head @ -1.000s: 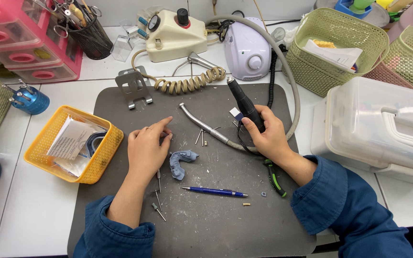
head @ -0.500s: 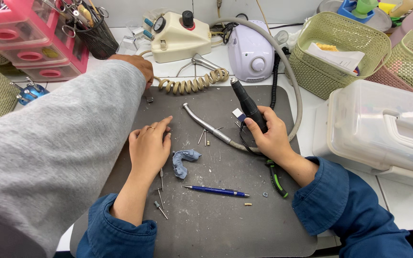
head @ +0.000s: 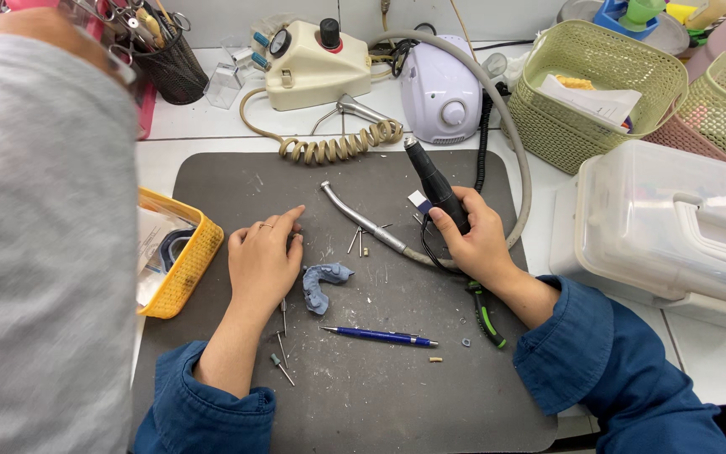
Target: The person unpacks dental trays and small components from a yellow basket, then uses a rotary handpiece to grind a small cylindrical piece. They insert a metal pin into a blue dental tray and continue assembling parts on the workbench.
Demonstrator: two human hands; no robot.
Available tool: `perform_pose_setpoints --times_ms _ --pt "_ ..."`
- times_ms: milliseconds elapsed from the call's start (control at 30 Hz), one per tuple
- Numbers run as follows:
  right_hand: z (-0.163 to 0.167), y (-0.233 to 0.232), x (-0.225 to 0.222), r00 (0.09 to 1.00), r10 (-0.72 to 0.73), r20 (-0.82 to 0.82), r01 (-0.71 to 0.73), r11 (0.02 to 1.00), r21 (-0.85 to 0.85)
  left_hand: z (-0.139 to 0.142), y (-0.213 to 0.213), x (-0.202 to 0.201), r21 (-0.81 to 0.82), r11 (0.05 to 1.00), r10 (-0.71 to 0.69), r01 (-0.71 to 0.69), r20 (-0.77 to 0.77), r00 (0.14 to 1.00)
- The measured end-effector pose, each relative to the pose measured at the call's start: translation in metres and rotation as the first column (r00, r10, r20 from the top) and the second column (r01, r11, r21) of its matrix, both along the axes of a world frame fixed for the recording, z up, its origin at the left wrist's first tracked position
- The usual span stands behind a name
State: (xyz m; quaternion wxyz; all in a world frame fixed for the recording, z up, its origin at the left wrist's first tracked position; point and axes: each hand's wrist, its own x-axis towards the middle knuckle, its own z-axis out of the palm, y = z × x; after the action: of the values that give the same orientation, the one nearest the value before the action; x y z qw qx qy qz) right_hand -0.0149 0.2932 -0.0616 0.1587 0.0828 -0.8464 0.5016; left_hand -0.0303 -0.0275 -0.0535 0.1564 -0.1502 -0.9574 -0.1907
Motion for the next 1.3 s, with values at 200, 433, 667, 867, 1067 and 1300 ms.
perform_pose_setpoints --times_ms 200,433,667,867,1067,1300 --pt "0.001 0.000 0.001 0.999 -0.004 0.035 0.005 1.000 -0.010 0.002 0.001 0.002 0.000 1.000 0.006 -0.006 -0.014 1.000" --pt "0.000 0.000 0.000 1.000 -0.017 0.019 0.017 1.000 -0.001 0.002 0.003 0.002 0.052 0.999 -0.009 0.013 -0.077 0.997" --pt "-0.001 0.001 0.001 1.000 -0.008 0.007 0.008 1.000 -0.002 0.007 0.004 0.002 0.146 0.986 -0.082 0.085 -0.025 0.996" --pt "0.000 0.000 0.001 1.000 -0.016 0.014 0.016 1.000 0.017 0.012 0.008 0.005 0.157 0.936 -0.318 0.315 -0.010 0.948" --pt "0.001 0.002 0.002 0.998 -0.031 0.058 0.027 0.998 0.061 0.023 0.010 0.007 0.136 0.919 -0.372 0.369 -0.004 0.928" --pt "-0.003 0.002 0.000 0.999 -0.012 -0.034 0.014 0.998 0.061 0.064 -0.031 0.008 0.215 0.937 -0.340 0.275 0.381 0.860"
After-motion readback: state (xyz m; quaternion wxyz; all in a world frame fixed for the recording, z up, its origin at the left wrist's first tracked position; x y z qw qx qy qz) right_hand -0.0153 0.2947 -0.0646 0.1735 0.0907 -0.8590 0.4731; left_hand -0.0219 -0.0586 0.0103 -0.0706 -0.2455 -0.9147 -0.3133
